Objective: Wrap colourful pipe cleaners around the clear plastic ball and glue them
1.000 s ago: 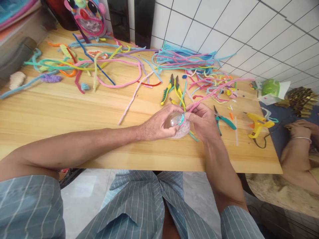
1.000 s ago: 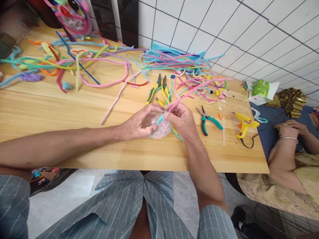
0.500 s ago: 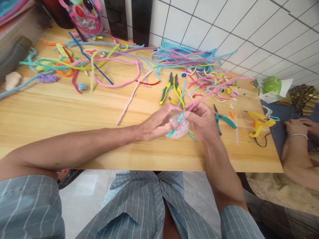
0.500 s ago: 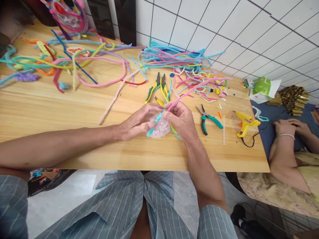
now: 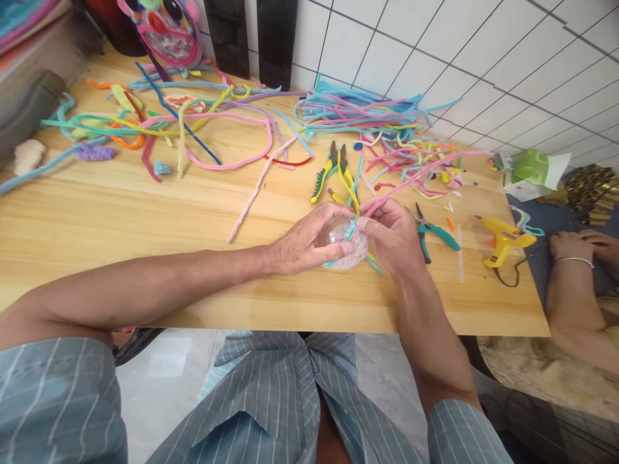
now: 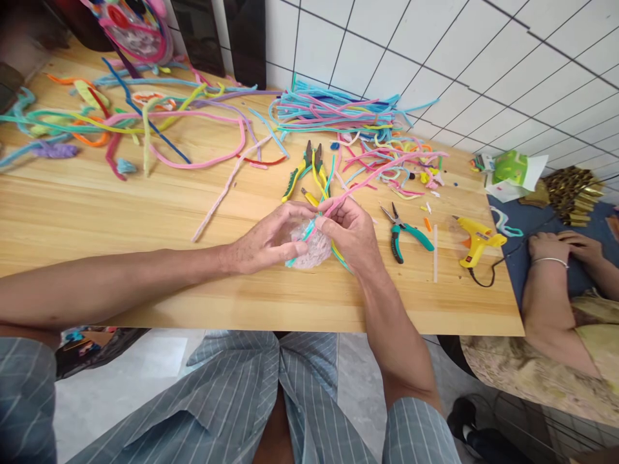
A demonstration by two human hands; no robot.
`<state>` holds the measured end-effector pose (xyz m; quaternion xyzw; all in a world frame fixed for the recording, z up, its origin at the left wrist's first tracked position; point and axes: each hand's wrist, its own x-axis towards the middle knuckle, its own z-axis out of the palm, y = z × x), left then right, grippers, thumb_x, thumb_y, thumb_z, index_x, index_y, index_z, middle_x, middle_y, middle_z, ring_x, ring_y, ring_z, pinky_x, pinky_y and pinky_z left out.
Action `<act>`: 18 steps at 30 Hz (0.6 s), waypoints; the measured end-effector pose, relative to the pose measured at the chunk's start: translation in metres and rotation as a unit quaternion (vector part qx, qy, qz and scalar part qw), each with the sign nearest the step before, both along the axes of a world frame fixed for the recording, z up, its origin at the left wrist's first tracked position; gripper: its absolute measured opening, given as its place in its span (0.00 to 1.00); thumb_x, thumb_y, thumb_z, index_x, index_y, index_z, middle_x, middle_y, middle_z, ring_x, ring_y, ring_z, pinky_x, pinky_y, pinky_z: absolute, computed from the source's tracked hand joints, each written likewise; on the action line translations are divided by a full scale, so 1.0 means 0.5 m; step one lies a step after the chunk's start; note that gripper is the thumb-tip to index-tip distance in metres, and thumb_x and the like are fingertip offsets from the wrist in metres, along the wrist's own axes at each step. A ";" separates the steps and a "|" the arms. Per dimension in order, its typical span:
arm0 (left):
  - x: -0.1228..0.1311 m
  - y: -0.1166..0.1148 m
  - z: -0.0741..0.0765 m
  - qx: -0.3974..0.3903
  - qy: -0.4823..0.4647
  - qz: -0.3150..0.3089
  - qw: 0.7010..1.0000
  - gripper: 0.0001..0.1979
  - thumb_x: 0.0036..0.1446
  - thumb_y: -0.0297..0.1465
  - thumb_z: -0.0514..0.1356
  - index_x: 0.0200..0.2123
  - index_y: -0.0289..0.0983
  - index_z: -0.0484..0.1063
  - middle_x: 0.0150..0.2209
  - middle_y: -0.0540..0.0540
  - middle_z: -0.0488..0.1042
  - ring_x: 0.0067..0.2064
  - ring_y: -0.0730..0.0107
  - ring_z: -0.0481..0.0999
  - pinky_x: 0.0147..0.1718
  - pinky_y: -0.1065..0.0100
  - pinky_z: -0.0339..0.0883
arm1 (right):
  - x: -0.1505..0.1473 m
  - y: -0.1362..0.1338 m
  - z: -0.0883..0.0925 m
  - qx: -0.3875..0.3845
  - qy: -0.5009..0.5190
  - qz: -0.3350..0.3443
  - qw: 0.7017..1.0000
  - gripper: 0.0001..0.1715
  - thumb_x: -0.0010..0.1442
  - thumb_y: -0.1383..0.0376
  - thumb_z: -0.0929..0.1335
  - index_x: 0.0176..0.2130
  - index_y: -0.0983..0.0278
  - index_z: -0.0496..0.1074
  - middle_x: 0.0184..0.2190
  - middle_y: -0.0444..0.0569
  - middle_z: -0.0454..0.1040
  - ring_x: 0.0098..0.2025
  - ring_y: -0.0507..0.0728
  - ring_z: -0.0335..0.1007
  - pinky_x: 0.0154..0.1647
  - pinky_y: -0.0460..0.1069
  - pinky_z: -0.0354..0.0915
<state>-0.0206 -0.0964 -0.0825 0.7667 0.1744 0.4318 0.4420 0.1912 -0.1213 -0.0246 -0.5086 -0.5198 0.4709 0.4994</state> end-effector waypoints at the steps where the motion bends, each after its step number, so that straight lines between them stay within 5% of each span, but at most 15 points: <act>1: 0.000 -0.002 0.003 -0.007 0.010 0.009 1.000 0.29 0.73 0.52 0.65 0.67 0.41 0.69 0.66 0.35 0.77 0.67 0.50 0.80 0.70 0.45 0.74 | 0.000 0.000 0.000 -0.001 0.000 0.000 1.000 0.17 0.49 0.59 0.84 0.37 0.57 0.80 0.28 0.39 0.75 0.30 0.52 0.69 0.32 0.49 0.67; 10: -0.003 -0.014 0.024 -0.036 0.063 0.025 0.997 0.30 0.72 0.48 0.66 0.69 0.39 0.69 0.64 0.35 0.80 0.65 0.50 0.82 0.68 0.47 0.77 | 0.002 0.001 0.002 -0.016 0.001 -0.010 1.000 0.17 0.46 0.59 0.83 0.36 0.57 0.80 0.27 0.39 0.76 0.30 0.53 0.69 0.33 0.49 0.67; 18: -0.005 0.010 0.000 0.086 0.020 0.031 0.996 0.39 0.66 0.43 0.71 0.75 0.44 0.63 0.70 0.33 0.74 0.72 0.43 0.76 0.73 0.40 0.72 | 0.005 -0.002 0.010 -0.029 0.010 -0.022 0.999 0.15 0.47 0.61 0.83 0.35 0.56 0.81 0.31 0.40 0.78 0.34 0.54 0.72 0.39 0.51 0.71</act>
